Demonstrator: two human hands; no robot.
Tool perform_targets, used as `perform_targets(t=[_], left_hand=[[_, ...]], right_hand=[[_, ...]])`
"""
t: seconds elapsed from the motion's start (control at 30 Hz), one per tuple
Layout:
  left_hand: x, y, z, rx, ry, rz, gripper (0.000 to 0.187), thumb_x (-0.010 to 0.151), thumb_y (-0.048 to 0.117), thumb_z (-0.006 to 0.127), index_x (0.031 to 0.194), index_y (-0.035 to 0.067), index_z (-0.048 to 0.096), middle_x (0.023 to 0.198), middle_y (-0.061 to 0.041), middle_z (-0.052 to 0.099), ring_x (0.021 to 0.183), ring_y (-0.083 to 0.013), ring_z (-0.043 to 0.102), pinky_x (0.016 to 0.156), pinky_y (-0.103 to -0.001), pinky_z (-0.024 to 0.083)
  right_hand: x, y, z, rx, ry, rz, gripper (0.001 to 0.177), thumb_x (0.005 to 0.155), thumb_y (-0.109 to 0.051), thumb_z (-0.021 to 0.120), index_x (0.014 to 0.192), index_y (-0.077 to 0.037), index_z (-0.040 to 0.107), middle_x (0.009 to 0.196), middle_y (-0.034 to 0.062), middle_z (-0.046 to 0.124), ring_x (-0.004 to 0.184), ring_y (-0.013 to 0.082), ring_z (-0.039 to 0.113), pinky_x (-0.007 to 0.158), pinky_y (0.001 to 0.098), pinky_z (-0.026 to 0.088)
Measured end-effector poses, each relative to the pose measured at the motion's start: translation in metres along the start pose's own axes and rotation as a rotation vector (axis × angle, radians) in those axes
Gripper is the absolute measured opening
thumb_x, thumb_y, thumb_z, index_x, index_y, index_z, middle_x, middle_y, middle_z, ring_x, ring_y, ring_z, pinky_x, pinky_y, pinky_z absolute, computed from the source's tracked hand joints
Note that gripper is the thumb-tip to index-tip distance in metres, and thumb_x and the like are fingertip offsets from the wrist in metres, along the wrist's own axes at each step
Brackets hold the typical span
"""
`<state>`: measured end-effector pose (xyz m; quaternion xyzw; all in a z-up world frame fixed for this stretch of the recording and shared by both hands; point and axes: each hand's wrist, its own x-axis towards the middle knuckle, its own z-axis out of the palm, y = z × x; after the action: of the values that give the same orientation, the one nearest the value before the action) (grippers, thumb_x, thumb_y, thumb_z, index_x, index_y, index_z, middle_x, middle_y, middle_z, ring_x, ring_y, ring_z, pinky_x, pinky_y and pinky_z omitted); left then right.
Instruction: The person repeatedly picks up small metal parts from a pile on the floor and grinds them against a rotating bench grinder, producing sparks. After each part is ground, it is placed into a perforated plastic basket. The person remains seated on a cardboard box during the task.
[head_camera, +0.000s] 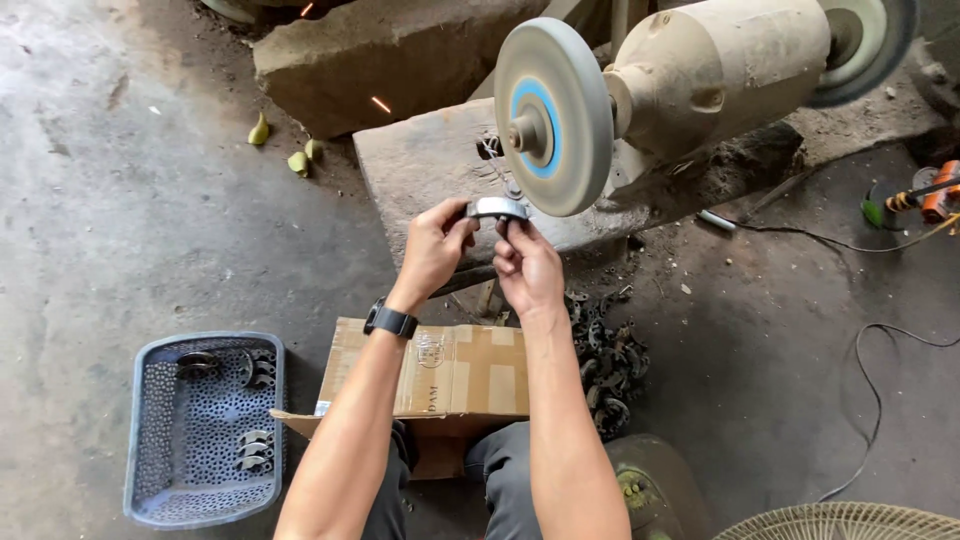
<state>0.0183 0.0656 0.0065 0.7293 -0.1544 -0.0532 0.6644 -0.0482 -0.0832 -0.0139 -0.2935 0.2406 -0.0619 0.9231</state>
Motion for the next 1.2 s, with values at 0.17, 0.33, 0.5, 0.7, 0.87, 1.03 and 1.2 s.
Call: perform_targets(t=[0.17, 0.33, 0.5, 0.7, 0.87, 1.03, 1.2], left_hand=[[-0.002, -0.009, 0.004, 0.044, -0.066, 0.022, 0.022, 0.088, 0.007, 0.071, 0.108, -0.002, 0.071, 0.072, -0.006, 0.068, 0.064, -0.0095, 0.059, 0.058, -0.031, 0.051], [0.003, 0.001, 0.032, 0.152, -0.166, 0.039, 0.019, 0.089, 0.01, 0.074, 0.102, -0.003, 0.073, 0.067, -0.009, 0.066, 0.059, -0.0109, 0.056, 0.055, -0.031, 0.049], [-0.004, 0.01, 0.028, 0.06, -0.153, -0.082, 0.016, 0.091, 0.01, 0.071, 0.098, -0.003, 0.074, 0.066, -0.006, 0.068, 0.058, -0.0073, 0.06, 0.053, -0.029, 0.05], [-0.004, 0.008, 0.018, -0.006, -0.102, -0.155, 0.015, 0.092, 0.009, 0.069, 0.1, -0.003, 0.075, 0.066, -0.003, 0.069, 0.059, -0.0045, 0.06, 0.053, -0.027, 0.051], [-0.003, 0.004, 0.024, -0.031, -0.087, -0.143, 0.014, 0.093, 0.008, 0.069, 0.097, -0.004, 0.074, 0.067, -0.003, 0.069, 0.06, -0.0048, 0.059, 0.054, -0.027, 0.051], [-0.006, 0.013, -0.005, 0.009, -0.026, -0.136, 0.019, 0.091, 0.005, 0.067, 0.108, 0.0, 0.076, 0.069, -0.001, 0.071, 0.057, -0.005, 0.06, 0.052, -0.026, 0.05], [-0.009, -0.004, 0.006, -0.02, -0.066, -0.119, 0.019, 0.091, 0.003, 0.066, 0.108, 0.0, 0.075, 0.071, -0.001, 0.072, 0.057, -0.0049, 0.061, 0.051, -0.026, 0.05]], right_hand=[[-0.001, -0.002, -0.013, 0.003, -0.029, -0.037, 0.018, 0.102, -0.012, 0.062, 0.118, -0.002, 0.063, 0.097, 0.008, 0.066, 0.072, 0.0114, 0.056, 0.056, 0.021, 0.043], [-0.007, -0.024, -0.013, -0.09, 0.199, -0.151, 0.016, 0.102, -0.014, 0.062, 0.113, -0.004, 0.065, 0.097, 0.0036, 0.07, 0.076, 0.0113, 0.063, 0.057, 0.0235, 0.049], [0.011, -0.014, -0.018, -0.058, 0.094, -0.189, 0.018, 0.102, -0.013, 0.062, 0.116, -0.004, 0.067, 0.095, 0.0031, 0.069, 0.074, 0.0112, 0.062, 0.056, 0.023, 0.048], [0.018, -0.001, -0.014, -0.094, 0.023, -0.186, 0.017, 0.104, -0.011, 0.063, 0.117, -0.002, 0.067, 0.093, 0.0022, 0.065, 0.074, 0.0107, 0.059, 0.055, 0.0231, 0.046], [0.022, -0.002, -0.015, -0.023, 0.103, -0.196, 0.016, 0.102, -0.011, 0.063, 0.114, -0.002, 0.066, 0.092, 0.002, 0.065, 0.072, 0.011, 0.059, 0.054, 0.0238, 0.047], [0.013, 0.006, 0.011, -0.108, 0.059, -0.067, 0.017, 0.101, -0.012, 0.063, 0.116, -0.003, 0.066, 0.095, 0.0042, 0.069, 0.077, 0.0143, 0.067, 0.058, 0.023, 0.052], [0.005, -0.001, -0.004, -0.109, 0.083, -0.064, 0.018, 0.099, -0.012, 0.064, 0.116, -0.005, 0.068, 0.096, 0.0039, 0.071, 0.077, 0.0136, 0.067, 0.059, 0.0217, 0.053]])
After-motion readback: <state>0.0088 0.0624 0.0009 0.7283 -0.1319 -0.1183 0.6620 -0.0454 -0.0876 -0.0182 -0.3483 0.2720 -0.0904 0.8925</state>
